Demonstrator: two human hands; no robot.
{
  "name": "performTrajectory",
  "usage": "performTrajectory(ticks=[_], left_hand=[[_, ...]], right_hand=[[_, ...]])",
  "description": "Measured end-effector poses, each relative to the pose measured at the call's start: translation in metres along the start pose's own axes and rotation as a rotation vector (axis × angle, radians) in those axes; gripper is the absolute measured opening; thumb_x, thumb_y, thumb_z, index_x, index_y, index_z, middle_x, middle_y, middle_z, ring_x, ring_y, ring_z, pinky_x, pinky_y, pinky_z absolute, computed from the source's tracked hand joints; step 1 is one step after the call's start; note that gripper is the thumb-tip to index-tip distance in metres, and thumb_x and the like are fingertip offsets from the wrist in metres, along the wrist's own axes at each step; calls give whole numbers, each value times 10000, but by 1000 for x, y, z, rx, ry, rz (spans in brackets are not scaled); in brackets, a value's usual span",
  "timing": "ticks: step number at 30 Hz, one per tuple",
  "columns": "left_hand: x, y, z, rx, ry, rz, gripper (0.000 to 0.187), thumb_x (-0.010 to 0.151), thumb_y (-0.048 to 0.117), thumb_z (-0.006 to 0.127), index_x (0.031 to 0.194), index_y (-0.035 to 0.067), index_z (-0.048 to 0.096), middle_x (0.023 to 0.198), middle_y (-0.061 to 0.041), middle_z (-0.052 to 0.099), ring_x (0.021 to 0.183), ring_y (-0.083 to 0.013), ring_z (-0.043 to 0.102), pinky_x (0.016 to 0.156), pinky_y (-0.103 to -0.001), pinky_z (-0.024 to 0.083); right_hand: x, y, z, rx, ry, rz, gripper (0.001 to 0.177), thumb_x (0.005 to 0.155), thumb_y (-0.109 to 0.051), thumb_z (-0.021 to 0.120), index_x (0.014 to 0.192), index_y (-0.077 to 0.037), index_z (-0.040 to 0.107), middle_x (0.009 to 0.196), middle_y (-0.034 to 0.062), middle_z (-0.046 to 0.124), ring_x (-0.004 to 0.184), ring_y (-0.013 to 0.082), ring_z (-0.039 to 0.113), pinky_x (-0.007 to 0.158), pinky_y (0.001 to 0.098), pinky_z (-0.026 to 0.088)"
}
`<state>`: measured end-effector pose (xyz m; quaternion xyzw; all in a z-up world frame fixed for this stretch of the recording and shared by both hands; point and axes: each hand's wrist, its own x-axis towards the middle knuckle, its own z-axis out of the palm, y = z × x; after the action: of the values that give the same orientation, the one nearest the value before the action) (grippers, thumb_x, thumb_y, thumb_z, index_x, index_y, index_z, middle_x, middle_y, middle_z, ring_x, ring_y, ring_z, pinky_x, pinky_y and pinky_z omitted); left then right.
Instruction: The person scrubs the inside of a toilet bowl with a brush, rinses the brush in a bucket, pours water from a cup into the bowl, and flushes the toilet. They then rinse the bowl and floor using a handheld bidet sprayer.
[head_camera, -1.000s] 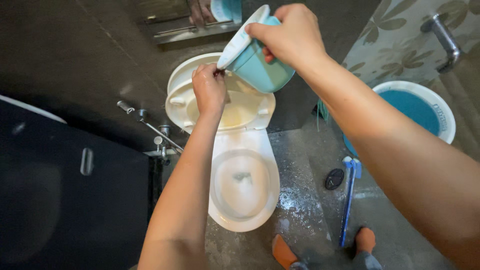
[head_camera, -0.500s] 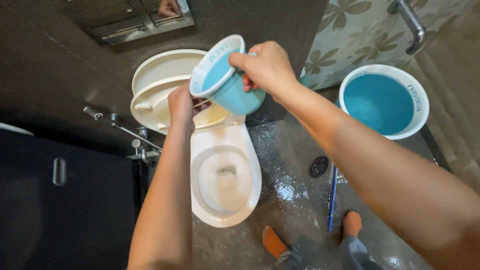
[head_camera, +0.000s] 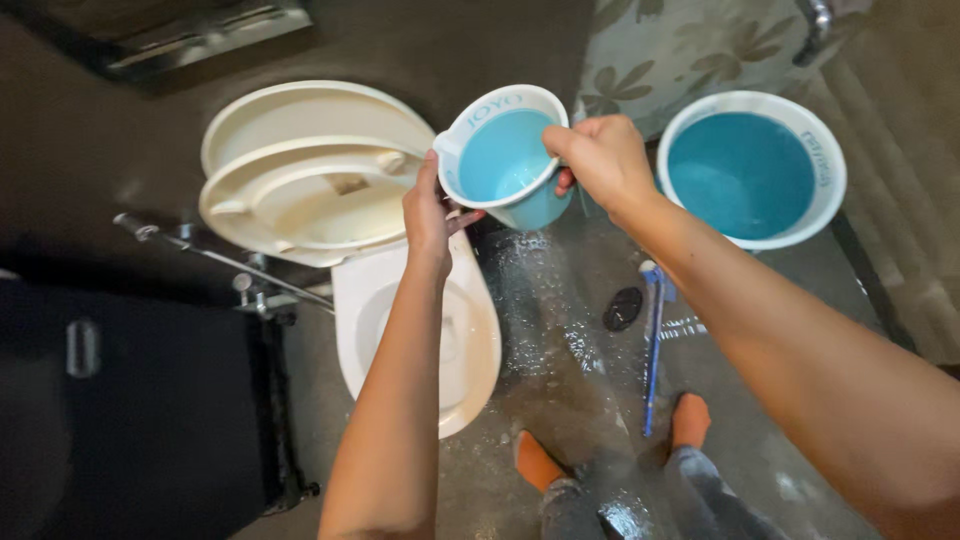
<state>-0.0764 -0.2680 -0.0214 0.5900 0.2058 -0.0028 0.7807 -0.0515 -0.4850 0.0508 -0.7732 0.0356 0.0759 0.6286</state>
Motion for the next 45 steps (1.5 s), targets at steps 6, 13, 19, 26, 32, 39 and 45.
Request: performTrajectory(ticks=[6, 13, 19, 26, 32, 39, 45], left_hand=[[27, -56, 89, 24, -21, -47, 548, 975, 514, 526, 1113, 14, 703, 968, -99, 760, 831, -181, 758, 695, -346, 660], [79, -173, 208, 100, -178, -52, 483, 1007, 455, 571, 1067, 12, 756, 875, -74, 706, 750, -161, 665, 669, -337, 615], [116, -281, 316, 187, -303, 15, 424, 1004, 390, 581, 1070, 7, 752, 858, -69, 726, 692, -127, 658, 614, -295, 556], [125, -359, 402, 202, -305, -135, 294, 987, 275, 557, 1086, 68, 741, 901, -35, 728, 728, -100, 646, 645, -256, 532], [129, -421, 447, 345, -402, -79, 316, 971, 185, 542, 1205, 21, 680, 905, -108, 734, 714, -178, 687, 635, -336, 584], [149, -503, 469, 702, -370, 81, 465, 857, 99, 693, 1315, 53, 622, 1093, -178, 784, 951, -267, 762, 824, -370, 578], [177, -567, 469, 662, -461, 239, 558, 802, 42, 710, 1347, 44, 589, 1261, -183, 710, 1208, -296, 685, 997, -386, 542]], right_hand=[[16, 68, -79, -27, 119, -11, 254, 792, -225, 681, 718, 18, 702, 625, 74, 676, 520, 136, 655, 529, 278, 514], [37, 164, -195, 46, 247, 116, 235, 807, -224, 658, 756, 1, 707, 676, 71, 695, 577, 143, 671, 517, 265, 468], [51, 249, -288, 51, 364, 220, 224, 808, -222, 661, 775, -4, 701, 713, 88, 703, 614, 168, 712, 568, 260, 474], [64, 333, -364, -2, 474, 216, 227, 816, -236, 660, 802, -17, 717, 732, 90, 736, 665, 149, 728, 613, 283, 521], [83, 410, -409, -134, 466, 173, 315, 863, -277, 710, 823, 35, 692, 739, 106, 699, 698, 148, 724, 629, 311, 535], [104, 479, -434, -453, 456, 272, 254, 825, -277, 758, 870, -27, 755, 814, 123, 767, 734, 219, 717, 695, 373, 542], [115, 516, -440, -525, 316, -26, 284, 864, -250, 763, 1047, -32, 760, 1013, 166, 756, 917, 296, 731, 814, 405, 554]])
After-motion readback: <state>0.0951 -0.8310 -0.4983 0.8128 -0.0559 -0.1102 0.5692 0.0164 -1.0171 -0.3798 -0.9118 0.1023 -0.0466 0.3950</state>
